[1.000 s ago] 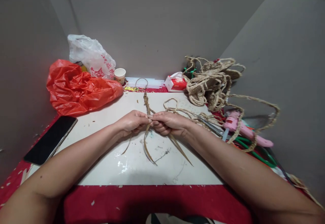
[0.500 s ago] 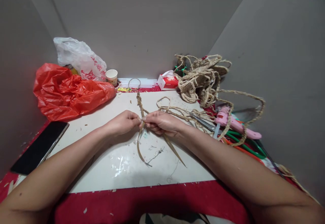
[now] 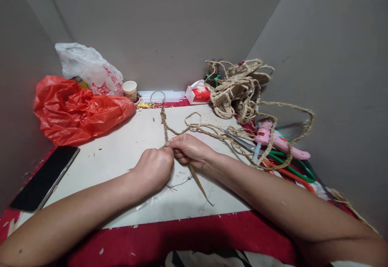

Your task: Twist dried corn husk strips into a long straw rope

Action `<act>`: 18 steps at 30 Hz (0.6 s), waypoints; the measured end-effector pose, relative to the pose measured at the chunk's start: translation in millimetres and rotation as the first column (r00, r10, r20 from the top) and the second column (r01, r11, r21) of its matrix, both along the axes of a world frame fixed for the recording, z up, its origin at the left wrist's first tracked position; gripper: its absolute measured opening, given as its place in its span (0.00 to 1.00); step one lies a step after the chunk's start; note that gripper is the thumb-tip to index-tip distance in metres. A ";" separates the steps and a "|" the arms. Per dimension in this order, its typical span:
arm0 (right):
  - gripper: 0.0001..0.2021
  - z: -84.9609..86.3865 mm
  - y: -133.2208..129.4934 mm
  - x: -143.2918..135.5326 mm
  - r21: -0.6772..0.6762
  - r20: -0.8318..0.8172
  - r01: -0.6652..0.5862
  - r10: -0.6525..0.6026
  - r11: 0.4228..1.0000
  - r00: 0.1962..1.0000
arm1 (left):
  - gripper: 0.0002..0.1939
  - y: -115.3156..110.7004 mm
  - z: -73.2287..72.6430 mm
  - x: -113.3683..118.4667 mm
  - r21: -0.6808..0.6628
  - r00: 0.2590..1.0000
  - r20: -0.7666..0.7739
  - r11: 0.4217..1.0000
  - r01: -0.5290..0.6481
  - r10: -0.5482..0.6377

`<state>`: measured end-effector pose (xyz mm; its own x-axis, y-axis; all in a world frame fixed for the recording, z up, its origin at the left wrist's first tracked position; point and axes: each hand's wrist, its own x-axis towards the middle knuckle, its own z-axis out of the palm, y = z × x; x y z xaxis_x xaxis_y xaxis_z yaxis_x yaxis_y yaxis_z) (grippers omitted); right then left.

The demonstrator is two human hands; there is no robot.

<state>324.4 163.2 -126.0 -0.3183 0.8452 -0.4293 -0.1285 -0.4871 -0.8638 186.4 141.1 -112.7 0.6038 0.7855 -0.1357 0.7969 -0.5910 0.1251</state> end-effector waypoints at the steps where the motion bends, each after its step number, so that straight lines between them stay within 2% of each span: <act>1: 0.11 -0.1 0.1 0.0 0.004 -0.011 -0.006 0.006 1.000 1.000 | 0.17 -4.5 3.8 1.0 -0.016 0.998 -0.043 0.999 0.048 -0.048; 3: 0.08 -0.8 0.3 0.3 -0.001 -0.022 -0.024 0.024 1.000 0.999 | 0.15 -15.1 17.0 1.1 -0.083 0.978 -0.101 0.981 0.175 -0.183; 5: 0.08 -2.0 0.7 0.6 -0.012 -0.024 -0.044 0.044 0.999 0.999 | 0.12 -23.4 37.1 -2.3 -0.162 0.952 -0.083 0.946 0.280 -0.296; 7: 0.09 -3.6 1.2 0.6 -0.004 -0.043 -0.069 0.069 0.998 0.997 | 0.12 -21.7 60.8 -10.6 -0.180 0.955 0.036 0.938 0.297 -0.296; 10: 0.09 -5.3 2.0 -0.1 0.011 -0.069 -0.102 0.103 0.995 0.992 | 0.12 10.6 90.8 -37.0 -0.074 0.961 0.252 0.987 0.141 -0.118; 12: 0.09 -6.1 2.4 -1.0 -0.006 -0.069 -0.113 0.112 0.994 0.991 | 0.14 48.8 100.7 -64.9 0.116 0.959 0.277 0.989 -0.091 0.056; 14: 0.10 -6.8 2.6 -1.9 -0.010 -0.073 -0.114 0.113 0.993 0.991 | 0.15 89.9 101.8 -97.7 0.308 0.942 0.195 0.895 -0.322 0.272; 16: 0.10 -7.2 2.9 -2.7 0.001 -0.077 -0.115 0.114 0.993 0.990 | 0.14 123.6 96.4 -130.1 0.384 0.862 0.064 0.785 -0.487 0.503; 18: 0.11 -7.3 3.4 -3.3 0.007 -0.066 -0.128 0.129 0.992 0.990 | 0.14 144.0 87.8 -156.7 0.381 0.840 0.016 0.773 -0.507 0.543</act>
